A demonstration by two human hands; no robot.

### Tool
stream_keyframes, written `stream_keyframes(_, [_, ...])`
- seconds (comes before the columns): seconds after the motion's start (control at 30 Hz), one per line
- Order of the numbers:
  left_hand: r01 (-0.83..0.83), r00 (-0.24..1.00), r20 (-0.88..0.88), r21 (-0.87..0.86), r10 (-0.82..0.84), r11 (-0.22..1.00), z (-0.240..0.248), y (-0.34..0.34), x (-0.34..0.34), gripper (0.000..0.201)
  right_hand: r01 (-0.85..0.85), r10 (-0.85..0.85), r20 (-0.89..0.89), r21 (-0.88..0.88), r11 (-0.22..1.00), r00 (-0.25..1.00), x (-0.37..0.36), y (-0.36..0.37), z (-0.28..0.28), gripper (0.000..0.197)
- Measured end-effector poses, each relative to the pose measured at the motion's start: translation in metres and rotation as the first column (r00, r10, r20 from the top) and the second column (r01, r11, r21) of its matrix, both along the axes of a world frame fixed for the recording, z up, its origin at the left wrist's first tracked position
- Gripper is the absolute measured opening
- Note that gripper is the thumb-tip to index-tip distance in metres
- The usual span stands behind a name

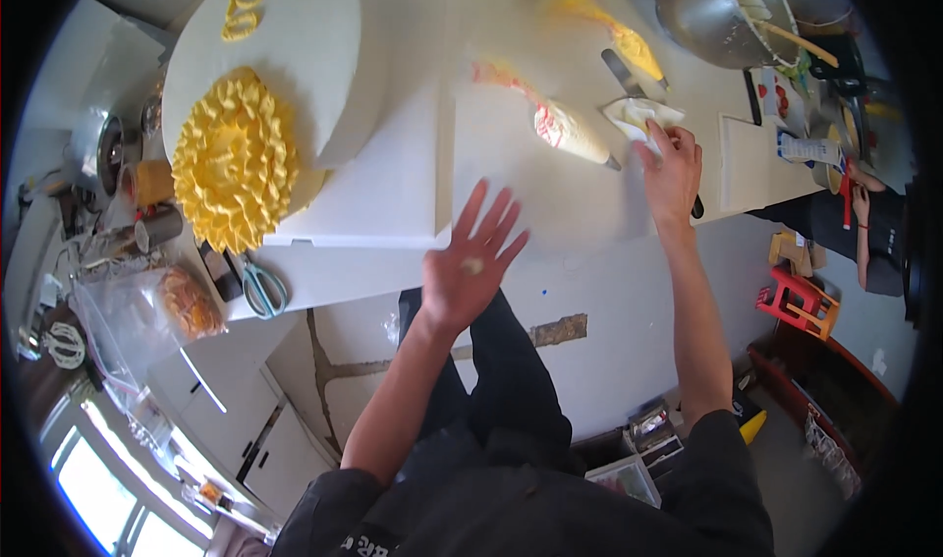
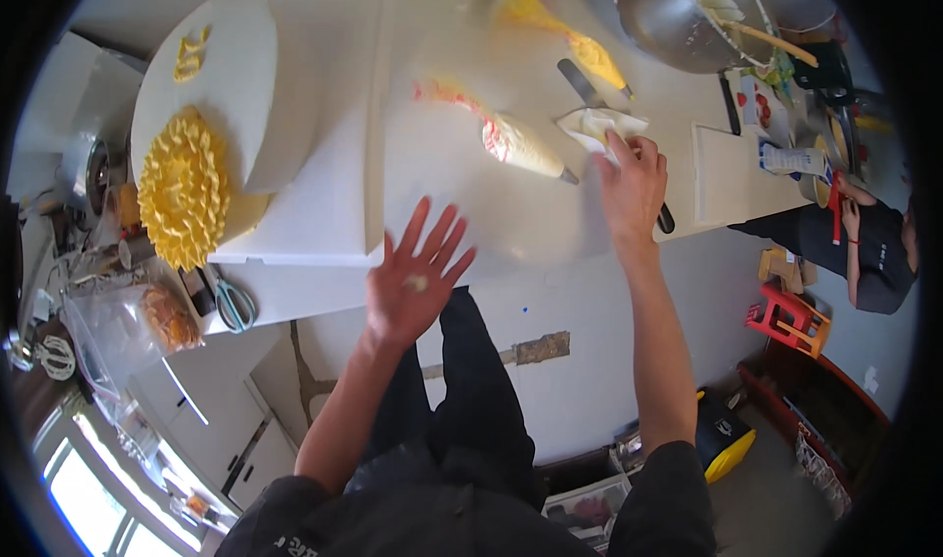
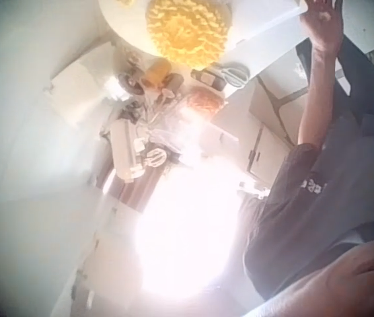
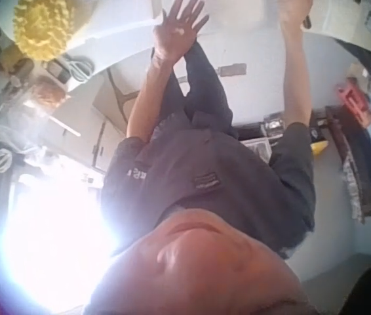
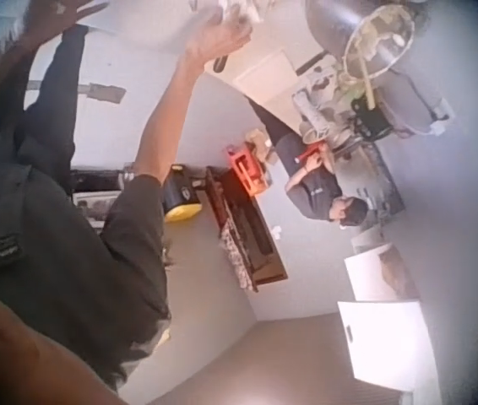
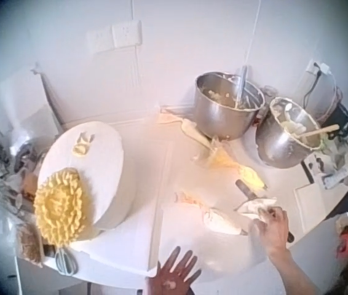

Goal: The recorder uses a piping bag to add decorative borders to a cake.

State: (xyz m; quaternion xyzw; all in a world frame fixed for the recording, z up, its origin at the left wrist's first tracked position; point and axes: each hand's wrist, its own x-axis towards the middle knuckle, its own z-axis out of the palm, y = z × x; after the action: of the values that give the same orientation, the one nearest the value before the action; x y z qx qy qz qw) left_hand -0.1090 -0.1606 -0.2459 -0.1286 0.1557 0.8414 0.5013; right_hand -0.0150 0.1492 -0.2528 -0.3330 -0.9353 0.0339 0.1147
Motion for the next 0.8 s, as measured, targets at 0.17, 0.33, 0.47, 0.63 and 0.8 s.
stream_keyframes(0.17, [0.064, 0.992, 0.108, 0.021, -0.066, 0.998, 0.003, 0.056, -0.005, 0.077, -0.028, 0.035, -0.357, 0.026, 0.999, 0.934, 0.018, -0.007, 0.046, 0.035])
stream_keyframes(0.33, [0.073, 0.997, 0.029, 0.039, -0.074, 0.997, -0.001, 0.077, -0.007, 0.077, -0.278, 0.095, -0.484, -0.323, 0.905, 0.87, 0.017, -0.106, 0.089, 0.04])
stream_keyframes(0.47, [0.109, 0.994, -0.033, 0.081, -0.106, 0.991, 0.004, 0.101, 0.003, 0.074, -0.226, 0.006, -0.401, -0.501, 0.835, 0.916, -0.01, -0.171, 0.06, 0.032])
stream_keyframes(0.63, [0.065, 0.997, -0.04, -0.027, -0.066, 0.998, 0.018, 0.086, 0.005, 0.069, -0.225, -0.008, -0.341, -0.635, 0.739, 0.94, -0.008, -0.175, 0.057, 0.039])
stream_keyframes(0.8, [0.07, 0.996, -0.045, -0.118, -0.076, 0.991, 0.027, 0.072, 0.01, 0.072, -0.128, -0.162, -0.371, -0.644, 0.754, 0.914, -0.001, -0.188, 0.045, 0.039])
